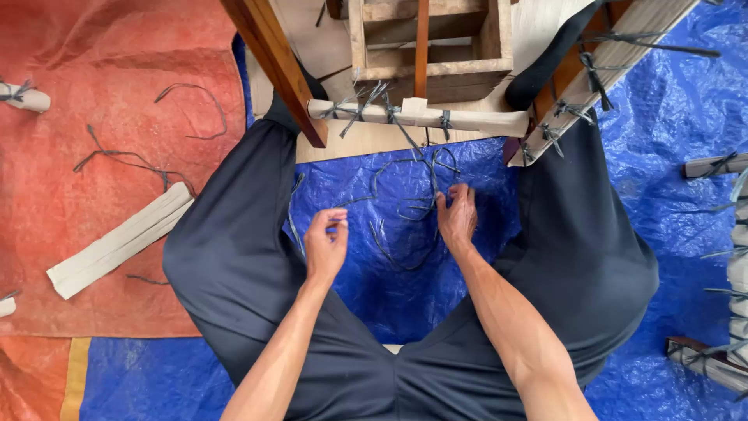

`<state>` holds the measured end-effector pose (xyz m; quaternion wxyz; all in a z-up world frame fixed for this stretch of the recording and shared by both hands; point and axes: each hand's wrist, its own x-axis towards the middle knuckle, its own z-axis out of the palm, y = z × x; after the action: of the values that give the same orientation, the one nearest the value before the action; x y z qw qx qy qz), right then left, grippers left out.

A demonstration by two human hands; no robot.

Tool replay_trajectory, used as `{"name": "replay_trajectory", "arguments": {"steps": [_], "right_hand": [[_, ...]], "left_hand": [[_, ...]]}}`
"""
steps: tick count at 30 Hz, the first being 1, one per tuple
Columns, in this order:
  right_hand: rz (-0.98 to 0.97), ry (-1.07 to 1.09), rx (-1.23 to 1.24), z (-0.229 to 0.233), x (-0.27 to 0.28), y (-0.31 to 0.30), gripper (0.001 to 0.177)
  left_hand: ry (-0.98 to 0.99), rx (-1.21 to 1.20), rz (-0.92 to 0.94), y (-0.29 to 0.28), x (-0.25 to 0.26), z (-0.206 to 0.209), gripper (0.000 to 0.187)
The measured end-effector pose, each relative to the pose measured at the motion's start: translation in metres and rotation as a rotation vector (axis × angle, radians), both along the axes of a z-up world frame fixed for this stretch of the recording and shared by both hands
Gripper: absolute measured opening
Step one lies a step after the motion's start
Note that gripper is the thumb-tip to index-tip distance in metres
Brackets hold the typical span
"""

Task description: Secure protective padding to a furniture leg by tying it with wires.

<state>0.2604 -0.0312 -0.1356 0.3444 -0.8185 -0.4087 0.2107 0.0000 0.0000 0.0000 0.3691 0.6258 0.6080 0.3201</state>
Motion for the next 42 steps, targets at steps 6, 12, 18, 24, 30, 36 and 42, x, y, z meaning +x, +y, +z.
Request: {"name": "replay_trajectory", "arguments": {"steps": [6,12,18,24,30,36,42], "right_hand": [[0.004,0.257,-0.174,-0.032,0.013,0.021,0.044],[0.051,0.311,-0.162,-0.073,0.016,0.018,0.018],[-0.056,0.428,0.128,0.029,-0.036,0.01,0.011],[0.399,0.229,0.155,0.118,-0.085,-0.021,0.006],[0.68,0.516,-0.185,0.11,-0.102,-0.042,0.016],[0.159,1.364,-0.112,0.076,-0.079,-0.016,0.03],[-0.139,1.39,0.182,0.05,-0.048,-0.015,0.028]], "left_hand": [[0.012,-0.186,-0.054,-0.029,0.012,-0.022,0.018],[0.04,-0.243,-0.099,-0.035,0.021,-0.027,0.016],[-0.124,-0.386,0.022,-0.037,0.021,-0.075,0.019],[-0.428,-0.624,0.098,-0.014,0.027,-0.013,0.037],[-0.305,-0.333,0.074,-0.029,-0.01,-0.083,0.028],[-0.121,-0.318,-0.147,-0.058,0.022,-0.036,0.021],[0.005,-0.391,-0.226,-0.065,0.038,-0.02,0.021]]}}
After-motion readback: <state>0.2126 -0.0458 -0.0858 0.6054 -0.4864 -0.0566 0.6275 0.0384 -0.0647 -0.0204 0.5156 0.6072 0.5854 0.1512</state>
